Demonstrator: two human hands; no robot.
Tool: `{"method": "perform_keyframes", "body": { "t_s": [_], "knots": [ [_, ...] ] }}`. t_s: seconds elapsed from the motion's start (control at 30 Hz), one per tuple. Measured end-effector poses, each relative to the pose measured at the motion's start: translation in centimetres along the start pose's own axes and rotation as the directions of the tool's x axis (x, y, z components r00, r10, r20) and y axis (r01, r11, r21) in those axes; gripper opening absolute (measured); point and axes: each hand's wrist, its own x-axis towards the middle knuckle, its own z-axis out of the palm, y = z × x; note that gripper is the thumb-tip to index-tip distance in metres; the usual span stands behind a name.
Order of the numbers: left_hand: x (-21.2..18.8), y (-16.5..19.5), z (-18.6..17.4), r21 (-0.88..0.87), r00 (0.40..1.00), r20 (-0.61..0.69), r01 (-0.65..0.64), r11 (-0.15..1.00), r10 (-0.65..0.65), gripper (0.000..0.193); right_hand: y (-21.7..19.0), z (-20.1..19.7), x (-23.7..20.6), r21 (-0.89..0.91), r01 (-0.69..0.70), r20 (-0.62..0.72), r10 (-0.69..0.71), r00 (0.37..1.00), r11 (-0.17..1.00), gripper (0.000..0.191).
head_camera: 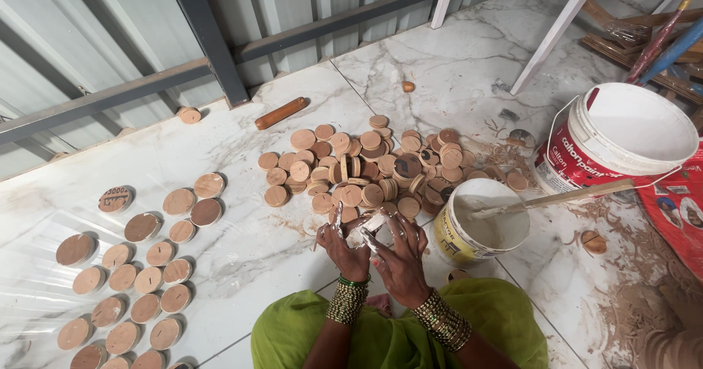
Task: The person sits on the floor and applies white glue to small round wooden pieces using their fingers. They pick up each piece, dip fingers into a bucket of glue, spread the glue on the wood, and place the treated pieces on a plastic sheet.
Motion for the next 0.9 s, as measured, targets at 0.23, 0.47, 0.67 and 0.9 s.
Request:
{"method": "perform_keyframes", "body": {
  "t_s": [0.23, 0.47, 0.67, 0.9],
  "knots": [
    [0.9, 1.0, -1.0, -0.332, 0.977, 0.180, 0.171, 0.928, -0.116, 0.098, 4.8, -0.1, 1.1, 0.148, -0.128, -0.080, 0.141, 0.987, 0.981, 0.068],
    [1.8, 0.4, -0.6, -0.564, 0.941, 0.332, 0.250, 0.787, -0.061, 0.102, 6.6, -1.0, 1.7, 0.519, -0.361, 0.177, 0.315, 0.932, 0.775, 0.095],
    [1.5, 0.3, -0.3, -0.670, 0.901, 0.425, 0.381, 0.637, -0.092, 0.096, 5.3, -0.4, 2.2, 0.887, -0.380, 0.254, 0.412, 0.875, 0.261, 0.098],
    [1.5, 0.5, -0.2, -0.549, 0.952, 0.273, 0.274, 0.790, -0.140, 0.091, 7.2, 2.5, -0.9, 0.861, -0.414, 0.234, 0.492, 0.839, 0.297, 0.079]
  ]
}}
